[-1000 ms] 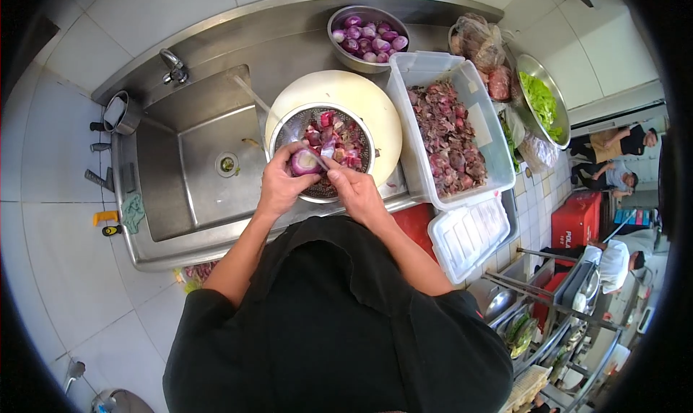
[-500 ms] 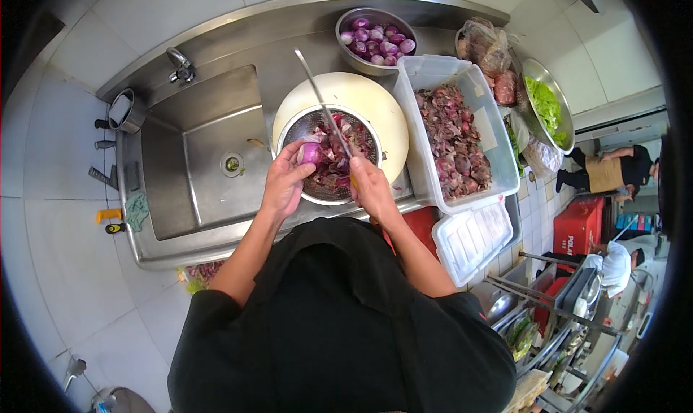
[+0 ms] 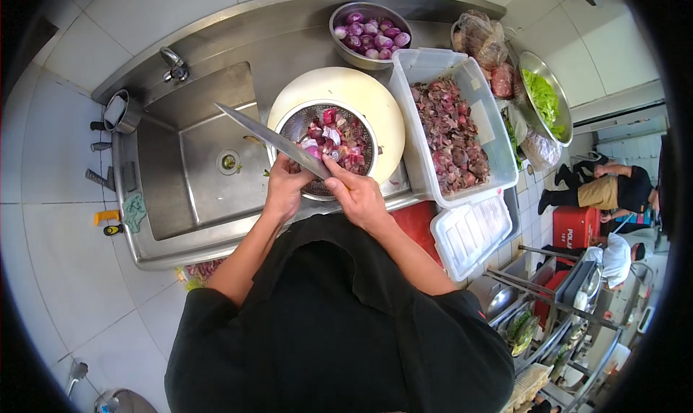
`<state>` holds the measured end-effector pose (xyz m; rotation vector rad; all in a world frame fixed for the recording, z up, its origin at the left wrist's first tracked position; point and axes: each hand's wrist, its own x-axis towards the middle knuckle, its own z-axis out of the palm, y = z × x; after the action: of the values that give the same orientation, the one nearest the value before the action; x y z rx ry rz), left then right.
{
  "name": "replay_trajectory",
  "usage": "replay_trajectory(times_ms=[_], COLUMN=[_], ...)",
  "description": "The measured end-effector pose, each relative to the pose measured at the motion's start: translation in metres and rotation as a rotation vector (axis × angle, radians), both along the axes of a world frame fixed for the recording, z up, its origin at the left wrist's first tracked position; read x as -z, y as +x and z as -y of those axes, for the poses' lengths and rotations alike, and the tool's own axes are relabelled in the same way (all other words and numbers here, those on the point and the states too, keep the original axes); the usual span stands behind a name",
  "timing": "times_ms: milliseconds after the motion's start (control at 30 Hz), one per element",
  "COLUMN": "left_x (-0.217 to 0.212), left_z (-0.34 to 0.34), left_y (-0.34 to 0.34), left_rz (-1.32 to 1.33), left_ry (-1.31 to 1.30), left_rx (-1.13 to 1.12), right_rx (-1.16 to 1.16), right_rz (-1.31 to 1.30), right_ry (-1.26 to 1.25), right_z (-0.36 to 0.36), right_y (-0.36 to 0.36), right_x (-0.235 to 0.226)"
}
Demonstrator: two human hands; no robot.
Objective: Peeling and sorting red onions at a kitchen prep station.
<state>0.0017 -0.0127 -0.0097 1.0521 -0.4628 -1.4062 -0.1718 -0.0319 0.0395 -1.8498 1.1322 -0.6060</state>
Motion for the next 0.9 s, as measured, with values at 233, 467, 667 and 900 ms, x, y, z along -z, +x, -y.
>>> replay_trajectory(times_ms=[233,467,667,900], left_x=[-0.001,-0.013,-0.016,-0.002], left_z=[-0.002,-0.010,0.000,0.005], left_y=[0.008,0.020,0.011,0.002], left_rz=[-0.137,-0.297,-0.071,0.641], left_ry=[-0.157,-0.201,-0.082,-0.039], left_rx=[0.128,0.385,0.258,0.155], right_rx=[0.084,0.078,0.223,0.026], right_rz=[0.446,0.227,0.343,0.421], right_ry=[0.430,0.516,0.520,0.574], right_z=[0.001,0.024,0.022,0.011], right_y=[0.000,-0.019,-0.013,-0.014], right_x=[0.015,0.006,0.018,0.013])
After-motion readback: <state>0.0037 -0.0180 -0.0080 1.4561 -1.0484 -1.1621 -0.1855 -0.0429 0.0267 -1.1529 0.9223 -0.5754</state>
